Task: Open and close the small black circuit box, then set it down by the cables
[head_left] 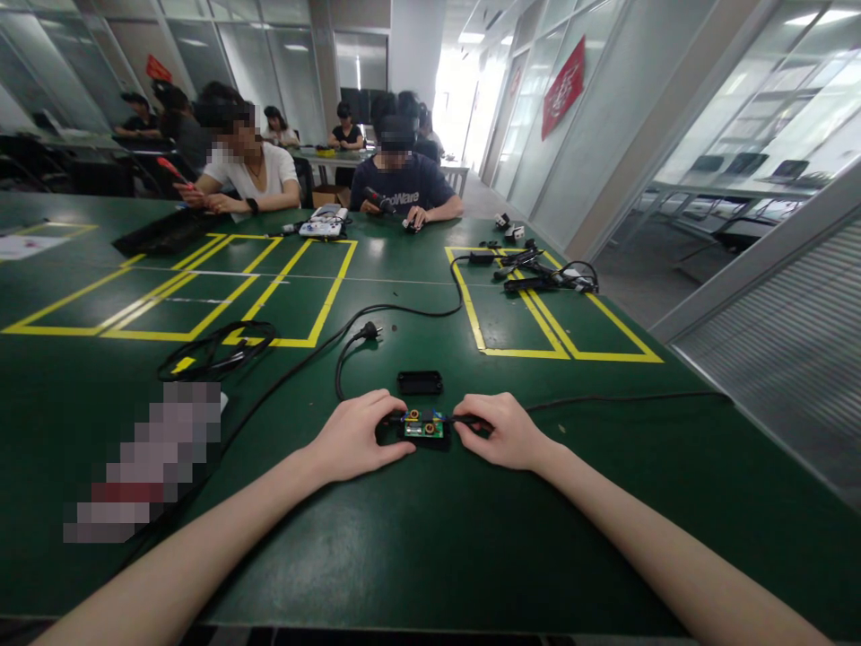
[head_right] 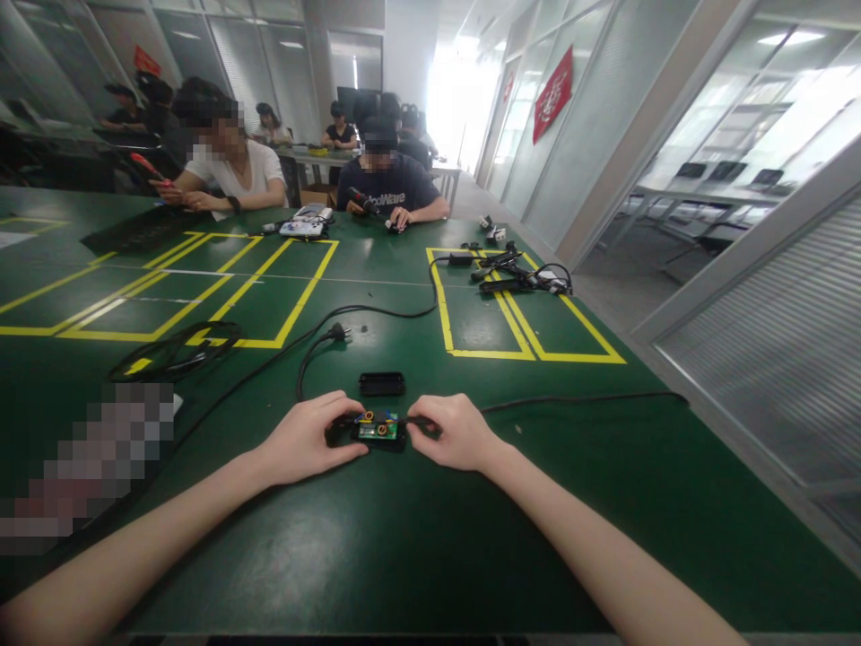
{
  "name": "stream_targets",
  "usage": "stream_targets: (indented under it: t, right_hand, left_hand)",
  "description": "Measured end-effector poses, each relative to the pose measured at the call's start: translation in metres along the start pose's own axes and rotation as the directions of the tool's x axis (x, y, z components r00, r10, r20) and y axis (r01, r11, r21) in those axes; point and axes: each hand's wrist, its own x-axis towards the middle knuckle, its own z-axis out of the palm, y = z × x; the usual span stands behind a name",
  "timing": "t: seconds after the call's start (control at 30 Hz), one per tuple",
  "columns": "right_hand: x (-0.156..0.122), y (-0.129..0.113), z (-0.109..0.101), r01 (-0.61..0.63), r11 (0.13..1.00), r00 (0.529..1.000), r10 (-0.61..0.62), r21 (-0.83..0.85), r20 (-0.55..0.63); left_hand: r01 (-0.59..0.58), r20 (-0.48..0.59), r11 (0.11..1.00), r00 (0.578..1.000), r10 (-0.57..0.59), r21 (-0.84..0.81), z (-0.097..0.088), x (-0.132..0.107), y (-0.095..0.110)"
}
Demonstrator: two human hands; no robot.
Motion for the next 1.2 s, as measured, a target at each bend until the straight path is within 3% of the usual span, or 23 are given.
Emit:
stream_targets:
  t: [0.53,0.73,0.9,1.2]
  right_hand:
    - [0.002,0.0,0.004,-0.003,0.998,0.999,0.006,-0.07,0.042]
    - [0.006,0.002,0.005,-0.036,0.996,0.999,0.032,-0.082,-0.044]
    - [0.007,0.005,0.005,0.037,0.994,0.998,-0.043,-0.101,-0.056]
    - [0.006,0.008,0.005,0.087,0.987,0.996,-0.084,-0.135,0.022]
  left_hand:
    - [0.013,-0.053,0.998,0.999,-0.01,0.055,0.003,-0.001,-0.005]
    - [-0.003,-0.081,0.995,0.997,0.011,0.098,0.0,-0.002,-0.006]
    - [-0.062,-0.105,0.996,0.992,0.069,0.068,-0.006,-0.001,-0.005]
    - [-0.048,-0.126,0.999,0.991,0.048,0.004,-0.002,-0.001,-0.009]
